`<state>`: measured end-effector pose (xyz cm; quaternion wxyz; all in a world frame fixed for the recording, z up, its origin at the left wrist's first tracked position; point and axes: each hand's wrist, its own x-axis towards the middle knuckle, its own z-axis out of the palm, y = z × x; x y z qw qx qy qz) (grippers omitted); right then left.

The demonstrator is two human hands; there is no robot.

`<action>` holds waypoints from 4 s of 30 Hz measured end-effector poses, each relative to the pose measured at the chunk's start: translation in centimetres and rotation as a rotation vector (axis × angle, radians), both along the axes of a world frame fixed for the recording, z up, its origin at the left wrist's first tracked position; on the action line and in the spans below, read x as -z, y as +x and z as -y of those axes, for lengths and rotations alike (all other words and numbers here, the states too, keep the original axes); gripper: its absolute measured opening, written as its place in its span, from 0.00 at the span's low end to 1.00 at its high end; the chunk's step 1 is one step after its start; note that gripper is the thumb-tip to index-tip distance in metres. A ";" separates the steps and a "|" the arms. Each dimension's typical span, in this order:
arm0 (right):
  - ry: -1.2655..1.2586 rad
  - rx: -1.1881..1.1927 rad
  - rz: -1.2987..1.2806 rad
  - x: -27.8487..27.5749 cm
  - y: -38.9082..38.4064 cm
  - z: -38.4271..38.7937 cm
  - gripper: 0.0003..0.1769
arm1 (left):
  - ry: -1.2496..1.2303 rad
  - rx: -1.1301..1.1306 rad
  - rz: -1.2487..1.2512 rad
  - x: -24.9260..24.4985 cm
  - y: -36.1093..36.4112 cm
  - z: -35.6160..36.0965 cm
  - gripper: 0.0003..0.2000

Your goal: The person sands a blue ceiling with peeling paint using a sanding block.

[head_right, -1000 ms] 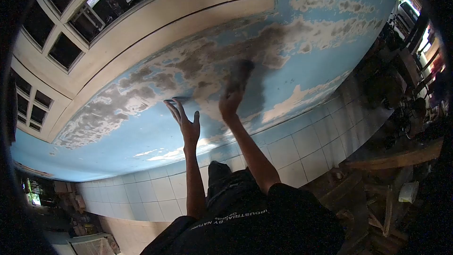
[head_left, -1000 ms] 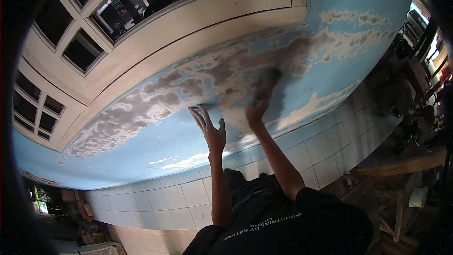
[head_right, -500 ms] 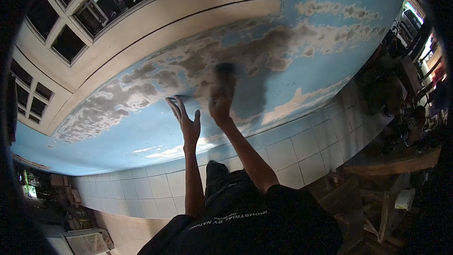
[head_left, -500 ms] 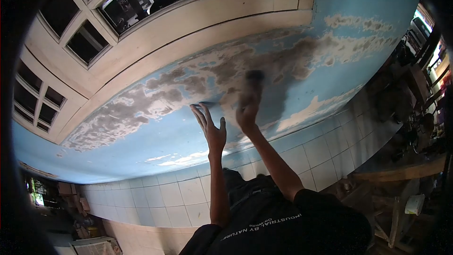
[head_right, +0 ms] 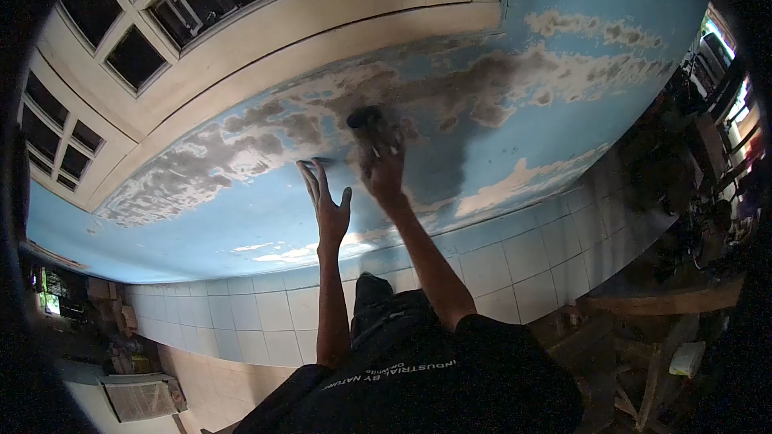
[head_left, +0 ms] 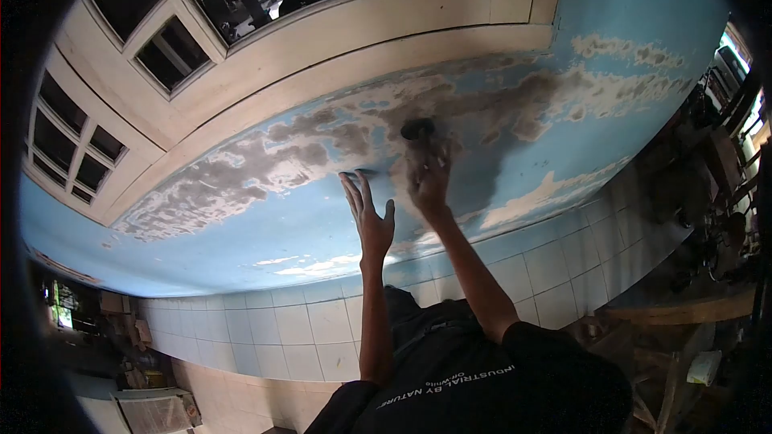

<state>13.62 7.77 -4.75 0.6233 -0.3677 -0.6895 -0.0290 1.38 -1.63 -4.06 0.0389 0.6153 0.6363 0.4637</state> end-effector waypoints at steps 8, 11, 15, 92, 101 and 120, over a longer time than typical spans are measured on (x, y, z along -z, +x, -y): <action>0.013 0.095 -0.273 -0.4 -0.7 -0.5 0.17 | -0.036 0.017 0.013 -0.1 -0.1 0.2 0.46; -0.011 -0.052 -0.232 -0.3 -2.5 1.0 0.17 | -0.019 0.017 0.024 0.1 0.0 0.0 0.47; 0.028 -0.035 -0.108 0.9 0.2 -0.7 0.14 | -0.047 0.021 0.005 -0.2 -0.5 0.4 0.47; -0.016 -0.039 -0.034 0.4 1.4 1.8 0.20 | 0.003 0.015 -0.004 0.3 0.1 0.0 0.47; -0.251 0.025 -0.382 5.1 3.6 -1.5 0.18 | -0.016 0.044 -0.005 0.4 -0.4 0.2 0.47; -0.136 -0.173 0.264 1.8 0.7 1.9 0.17 | 0.004 0.039 0.023 0.4 0.0 0.1 0.46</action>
